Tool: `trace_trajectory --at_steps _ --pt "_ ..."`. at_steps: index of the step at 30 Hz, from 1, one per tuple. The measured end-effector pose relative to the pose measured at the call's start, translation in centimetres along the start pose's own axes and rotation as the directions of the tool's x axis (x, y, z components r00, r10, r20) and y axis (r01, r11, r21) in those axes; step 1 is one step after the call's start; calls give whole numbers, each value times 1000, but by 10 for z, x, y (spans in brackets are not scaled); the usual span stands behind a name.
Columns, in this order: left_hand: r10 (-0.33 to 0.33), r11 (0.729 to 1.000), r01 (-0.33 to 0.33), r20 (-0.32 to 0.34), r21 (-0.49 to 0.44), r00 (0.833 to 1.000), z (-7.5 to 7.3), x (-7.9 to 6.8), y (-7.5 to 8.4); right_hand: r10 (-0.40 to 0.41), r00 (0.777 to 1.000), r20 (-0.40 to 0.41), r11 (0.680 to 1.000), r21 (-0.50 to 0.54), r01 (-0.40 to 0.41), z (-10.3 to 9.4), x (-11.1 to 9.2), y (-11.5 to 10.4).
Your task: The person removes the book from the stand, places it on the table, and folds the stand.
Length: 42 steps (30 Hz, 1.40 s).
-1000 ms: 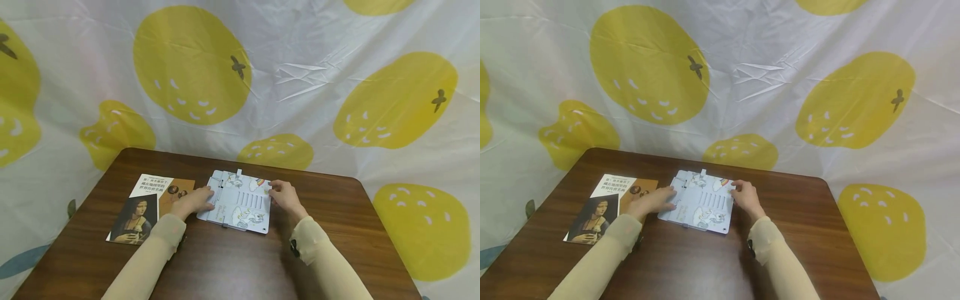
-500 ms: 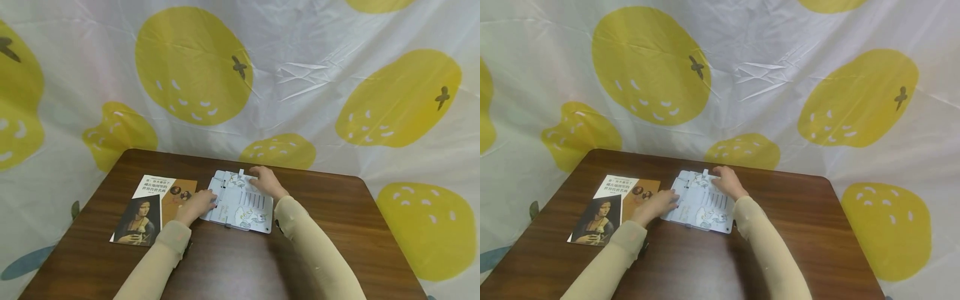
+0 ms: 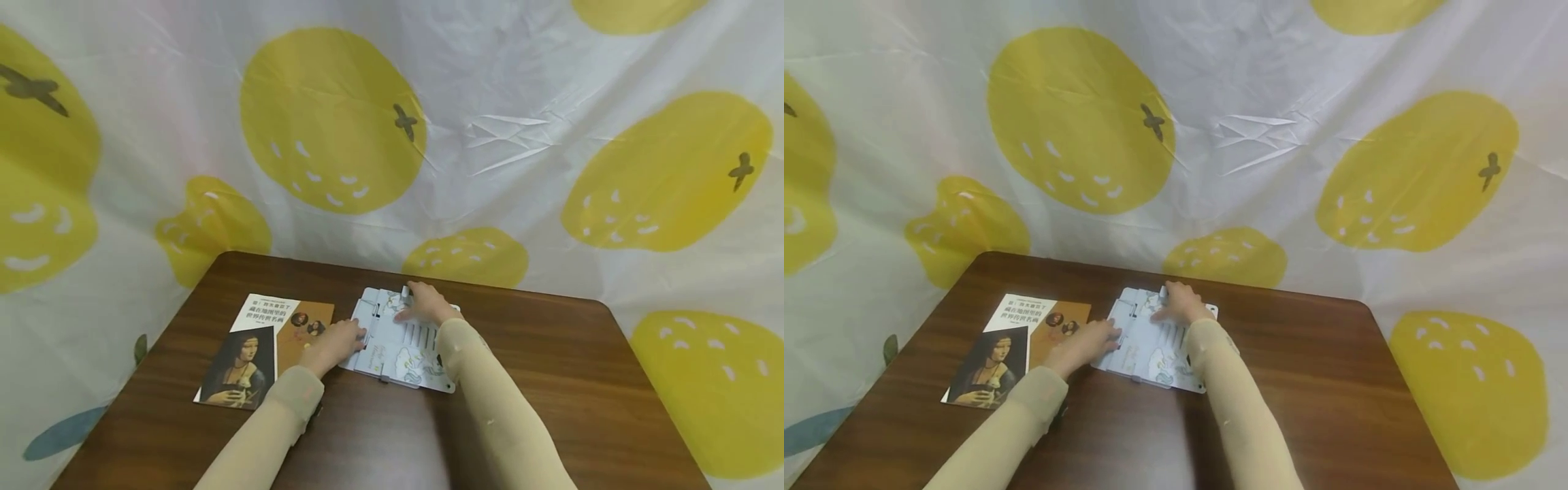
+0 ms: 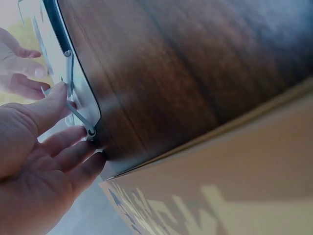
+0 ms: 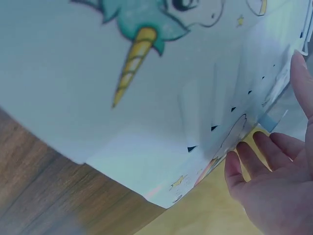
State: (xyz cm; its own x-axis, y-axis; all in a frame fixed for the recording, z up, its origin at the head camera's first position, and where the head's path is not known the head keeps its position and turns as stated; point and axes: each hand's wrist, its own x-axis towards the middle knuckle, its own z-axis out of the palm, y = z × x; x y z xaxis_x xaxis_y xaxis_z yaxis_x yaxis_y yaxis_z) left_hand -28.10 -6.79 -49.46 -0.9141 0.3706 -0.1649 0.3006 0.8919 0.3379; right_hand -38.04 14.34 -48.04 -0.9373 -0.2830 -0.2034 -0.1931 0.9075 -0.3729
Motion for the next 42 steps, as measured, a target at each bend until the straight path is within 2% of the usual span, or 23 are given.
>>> trace_trajectory --at_steps 12,20,25,36,42 --pt "-24 1000 24 -28 5 999 0 -3 3 2 1000 4 999 -34 -2 1 0 -1" --pt "-15 999 16 -49 32 999 1 0 7 14 1000 -2 1000 0 -14 1 -2 3" --pt "-3 998 6 -39 70 999 0 -1 6 1 1000 9 1000 20 -2 3 -4 0" --pt "-20 998 21 -20 54 1000 -3 -4 4 6 1000 11 1000 30 -6 3 -9 -8" --pt "-17 999 17 -9 40 1000 -2 -3 6 37 999 8 998 50 -37 3 -11 -5"
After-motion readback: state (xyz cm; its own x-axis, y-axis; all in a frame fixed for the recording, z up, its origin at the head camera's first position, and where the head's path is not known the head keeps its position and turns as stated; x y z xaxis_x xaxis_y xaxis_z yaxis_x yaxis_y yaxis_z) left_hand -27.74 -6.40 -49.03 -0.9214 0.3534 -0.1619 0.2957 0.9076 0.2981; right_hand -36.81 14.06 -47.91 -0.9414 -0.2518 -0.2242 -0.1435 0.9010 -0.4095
